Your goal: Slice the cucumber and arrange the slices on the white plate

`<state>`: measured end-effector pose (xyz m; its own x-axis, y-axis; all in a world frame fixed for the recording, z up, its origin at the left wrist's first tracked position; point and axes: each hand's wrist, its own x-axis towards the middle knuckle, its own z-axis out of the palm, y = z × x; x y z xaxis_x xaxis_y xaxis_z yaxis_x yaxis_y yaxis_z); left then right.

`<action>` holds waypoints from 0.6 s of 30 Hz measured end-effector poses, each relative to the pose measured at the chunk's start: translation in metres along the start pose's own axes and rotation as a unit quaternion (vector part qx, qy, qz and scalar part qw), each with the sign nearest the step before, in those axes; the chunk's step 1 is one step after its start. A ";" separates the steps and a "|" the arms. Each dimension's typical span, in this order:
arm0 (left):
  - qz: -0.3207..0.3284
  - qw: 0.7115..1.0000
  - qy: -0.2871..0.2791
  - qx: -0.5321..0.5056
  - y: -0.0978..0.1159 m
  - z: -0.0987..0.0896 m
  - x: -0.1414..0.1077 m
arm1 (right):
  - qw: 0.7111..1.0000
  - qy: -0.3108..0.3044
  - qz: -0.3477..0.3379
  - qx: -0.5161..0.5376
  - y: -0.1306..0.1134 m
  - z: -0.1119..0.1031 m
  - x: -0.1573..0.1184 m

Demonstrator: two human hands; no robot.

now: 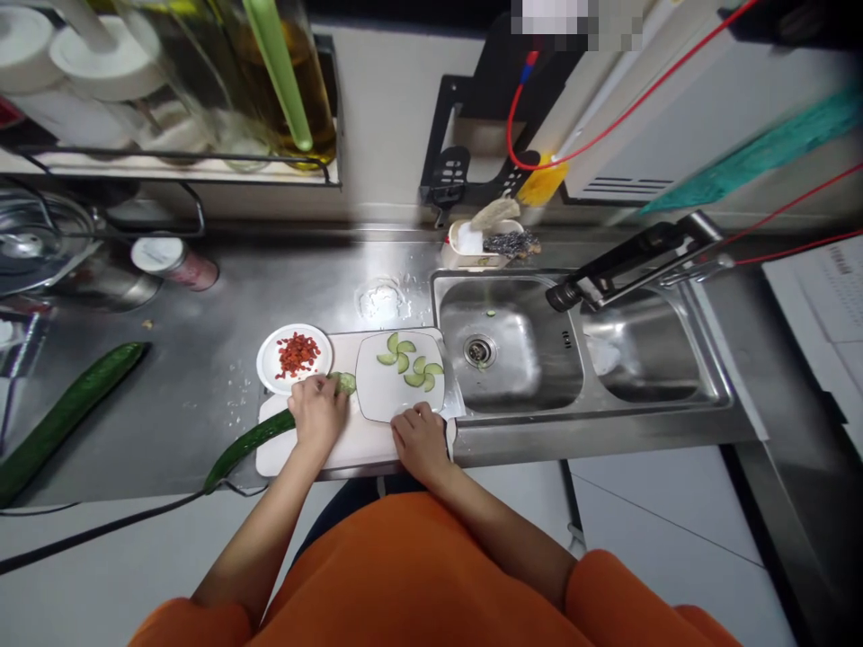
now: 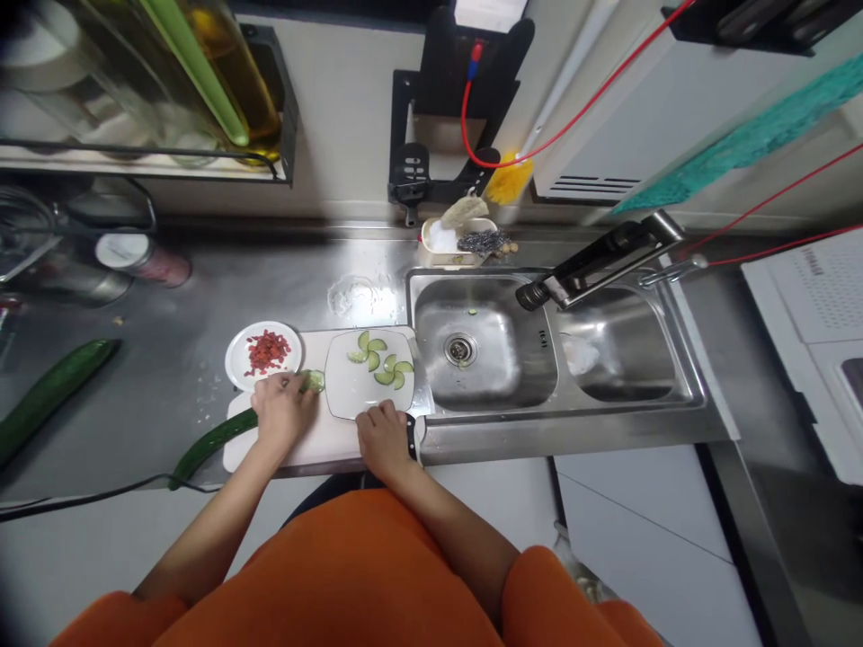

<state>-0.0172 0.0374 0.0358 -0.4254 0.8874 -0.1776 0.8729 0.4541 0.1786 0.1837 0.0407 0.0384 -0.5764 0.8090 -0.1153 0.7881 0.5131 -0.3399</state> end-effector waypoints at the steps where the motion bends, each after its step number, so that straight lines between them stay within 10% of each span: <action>1: 0.001 1.000 -0.004 0.003 0.001 0.000 0.001 | 1.000 -0.001 0.000 0.001 0.000 0.000 0.000; 18: -0.002 0.986 -0.010 -0.165 -0.012 -0.003 0.009 | 0.993 -0.023 0.036 0.110 -0.002 -0.002 0.019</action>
<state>-0.0328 0.0402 0.0347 -0.4206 0.8856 -0.1970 0.7448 0.4610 0.4824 0.1718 0.0557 0.0382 -0.5331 0.8249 -0.1880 0.7644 0.3743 -0.5250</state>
